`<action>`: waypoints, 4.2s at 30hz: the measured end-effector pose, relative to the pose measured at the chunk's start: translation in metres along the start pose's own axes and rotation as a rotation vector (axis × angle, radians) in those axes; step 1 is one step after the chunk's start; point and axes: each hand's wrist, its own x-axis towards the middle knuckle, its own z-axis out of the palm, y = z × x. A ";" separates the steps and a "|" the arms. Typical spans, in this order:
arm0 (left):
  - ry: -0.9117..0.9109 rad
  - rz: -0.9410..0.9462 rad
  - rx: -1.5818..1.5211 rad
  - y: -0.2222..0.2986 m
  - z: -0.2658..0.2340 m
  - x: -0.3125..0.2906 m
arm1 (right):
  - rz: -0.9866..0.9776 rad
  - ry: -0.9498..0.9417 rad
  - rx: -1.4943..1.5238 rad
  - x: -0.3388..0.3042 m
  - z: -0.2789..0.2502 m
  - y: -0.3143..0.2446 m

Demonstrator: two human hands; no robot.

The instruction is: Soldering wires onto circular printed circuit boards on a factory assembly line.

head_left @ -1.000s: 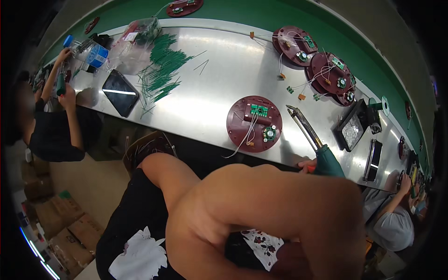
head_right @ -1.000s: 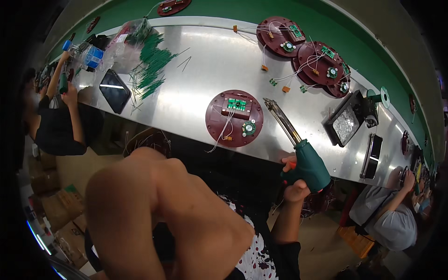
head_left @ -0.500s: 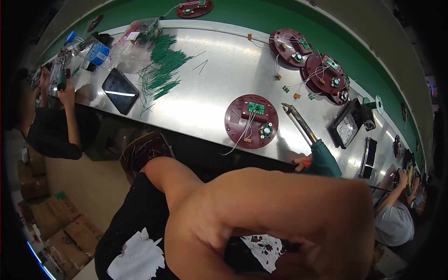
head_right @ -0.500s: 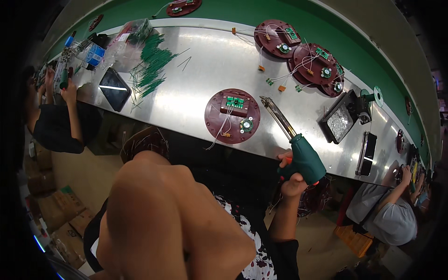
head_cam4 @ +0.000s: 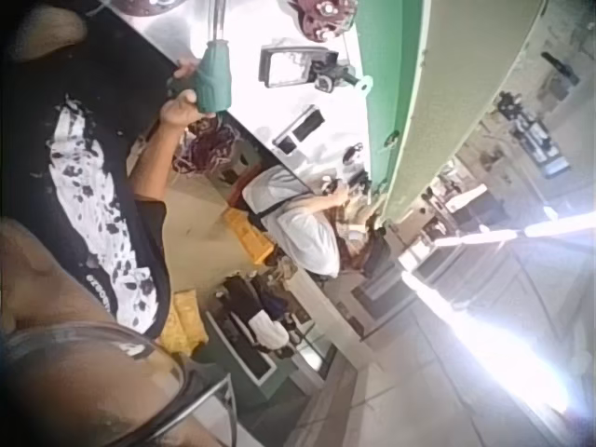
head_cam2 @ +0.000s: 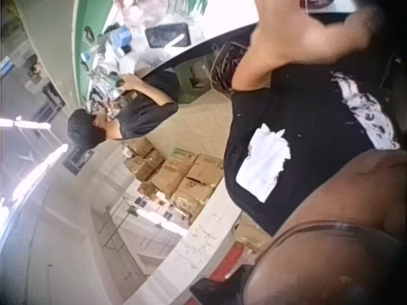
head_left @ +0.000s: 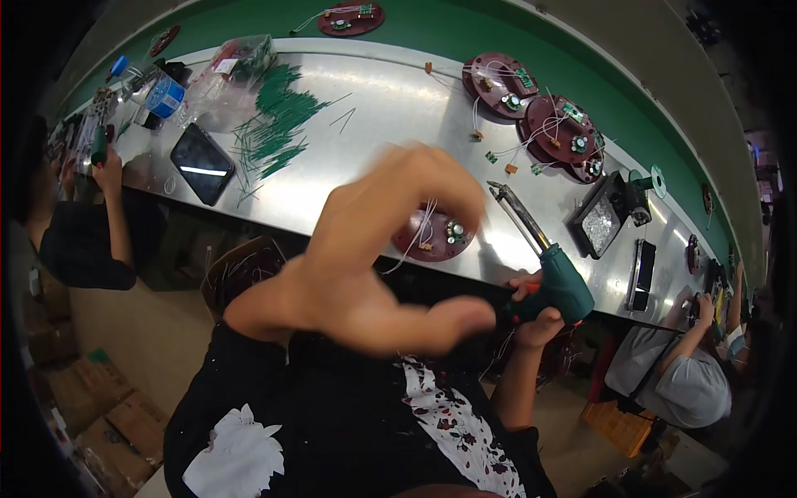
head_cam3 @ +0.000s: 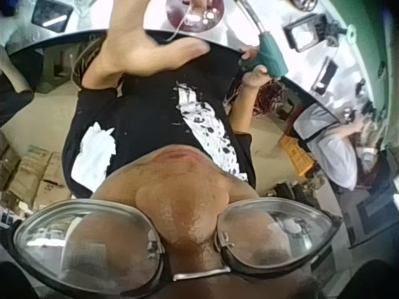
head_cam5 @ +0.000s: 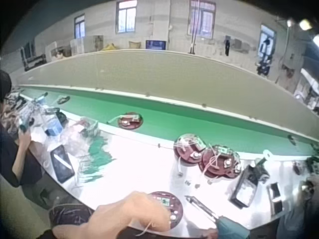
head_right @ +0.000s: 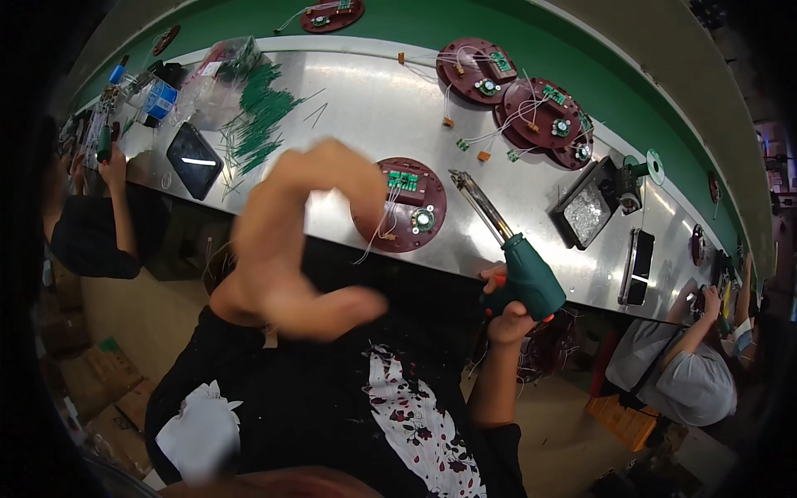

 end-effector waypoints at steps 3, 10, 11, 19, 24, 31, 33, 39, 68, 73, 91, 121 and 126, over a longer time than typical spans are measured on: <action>-0.110 -0.160 0.590 -0.023 -0.007 -0.017 | 0.020 -0.047 0.031 -0.001 -0.002 -0.004; -0.393 -0.261 0.748 -0.058 0.007 -0.031 | -0.025 0.017 0.212 0.003 -0.003 -0.003; -0.448 -0.275 0.734 -0.056 0.006 -0.028 | -0.039 0.013 0.228 0.004 -0.002 -0.002; -0.547 -0.400 0.785 -0.069 -0.055 0.056 | -0.066 0.032 0.252 0.005 -0.002 -0.003; -0.209 -0.523 1.225 -0.165 -0.095 0.130 | -0.064 0.006 0.257 0.006 0.000 -0.004; -0.005 -0.822 0.843 -0.273 -0.135 0.160 | -0.056 0.010 0.248 0.009 0.001 -0.002; -0.185 -0.697 1.177 -0.271 -0.133 0.145 | -0.058 0.010 0.239 0.009 0.001 -0.003; -0.264 -0.698 1.216 -0.273 -0.138 0.110 | -0.072 -0.004 0.198 0.013 0.004 -0.006; 0.147 -0.599 0.896 -0.115 -0.064 -0.054 | -0.016 0.067 0.311 0.015 0.005 -0.007; 0.064 -0.485 1.057 -0.121 -0.063 -0.048 | -0.011 0.067 0.295 0.016 0.007 -0.007; -0.141 -0.576 0.681 -0.094 -0.064 -0.013 | -0.067 0.049 0.248 0.016 0.010 -0.011; 0.096 -0.403 0.418 -0.072 0.066 -0.013 | -0.138 0.110 0.139 0.012 0.017 -0.010; 0.058 -0.184 0.519 -0.086 0.066 -0.010 | -0.114 0.108 0.116 0.011 0.019 -0.010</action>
